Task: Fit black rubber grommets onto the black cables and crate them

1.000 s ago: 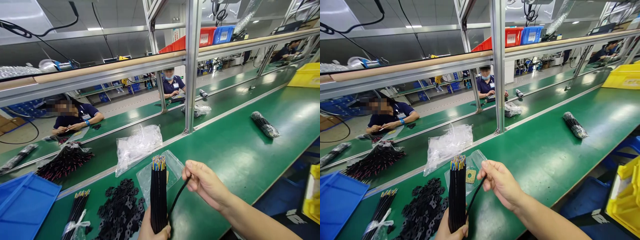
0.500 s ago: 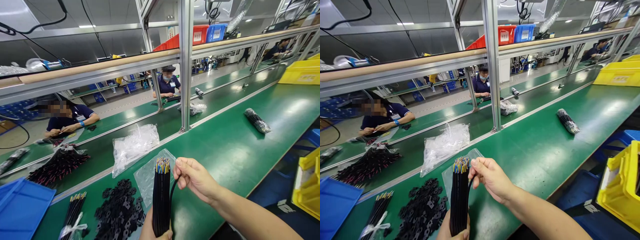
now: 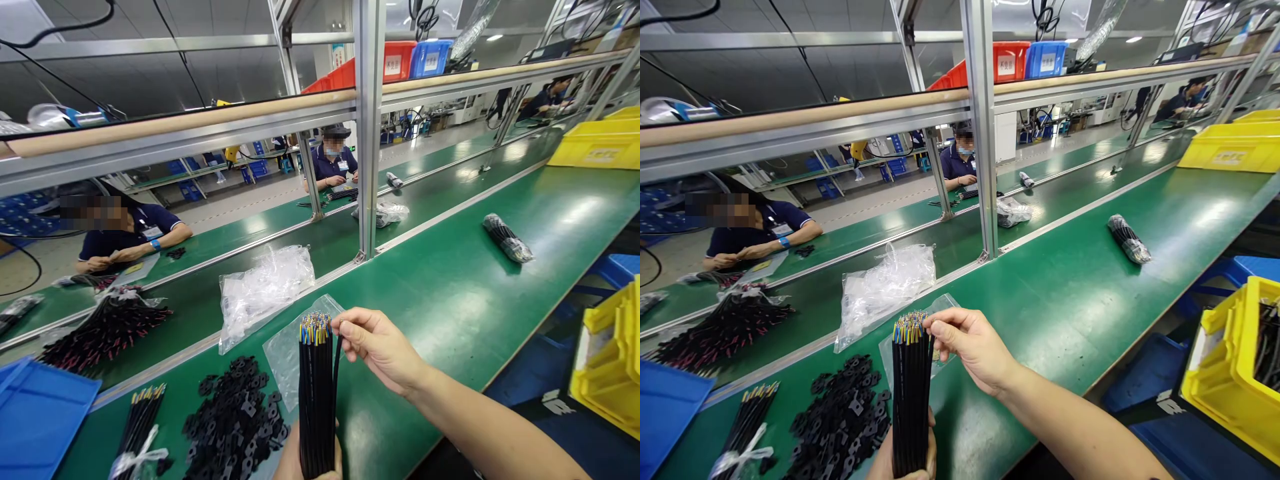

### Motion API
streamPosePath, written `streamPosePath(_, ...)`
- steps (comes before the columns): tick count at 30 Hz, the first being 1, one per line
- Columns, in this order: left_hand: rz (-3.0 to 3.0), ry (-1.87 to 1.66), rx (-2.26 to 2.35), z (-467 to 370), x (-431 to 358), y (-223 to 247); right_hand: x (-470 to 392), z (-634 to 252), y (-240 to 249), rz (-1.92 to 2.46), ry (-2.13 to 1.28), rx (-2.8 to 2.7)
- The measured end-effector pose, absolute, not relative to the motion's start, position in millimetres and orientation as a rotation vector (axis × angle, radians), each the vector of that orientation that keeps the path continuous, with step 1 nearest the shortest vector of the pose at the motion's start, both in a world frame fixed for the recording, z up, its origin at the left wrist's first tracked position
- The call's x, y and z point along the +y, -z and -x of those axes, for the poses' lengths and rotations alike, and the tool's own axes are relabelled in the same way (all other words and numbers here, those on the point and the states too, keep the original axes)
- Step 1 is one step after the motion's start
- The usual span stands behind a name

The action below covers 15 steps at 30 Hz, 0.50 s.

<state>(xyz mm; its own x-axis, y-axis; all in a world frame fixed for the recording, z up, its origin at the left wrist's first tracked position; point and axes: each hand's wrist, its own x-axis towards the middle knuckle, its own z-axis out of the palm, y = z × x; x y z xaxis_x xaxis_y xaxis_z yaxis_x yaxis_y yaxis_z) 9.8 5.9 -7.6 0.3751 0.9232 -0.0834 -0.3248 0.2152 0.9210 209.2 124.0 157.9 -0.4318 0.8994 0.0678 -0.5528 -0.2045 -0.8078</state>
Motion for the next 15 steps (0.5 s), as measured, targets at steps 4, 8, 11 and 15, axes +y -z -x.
streamPosePath(4,-0.970,-0.925,0.726,-11,6,1,123,-200,-153,0.529,-1.764,-0.996)
streamPosePath(8,-0.977,-0.906,0.626,-12,6,-4,129,-192,-150,0.545,-1.655,-1.037)
streamPosePath(11,-0.976,-0.937,0.571,-12,5,-6,132,-187,-144,0.607,-1.520,-1.022)
streamPosePath(15,-1.062,-0.963,0.731,-18,3,-12,114,-174,-120,0.514,-1.769,-1.113)
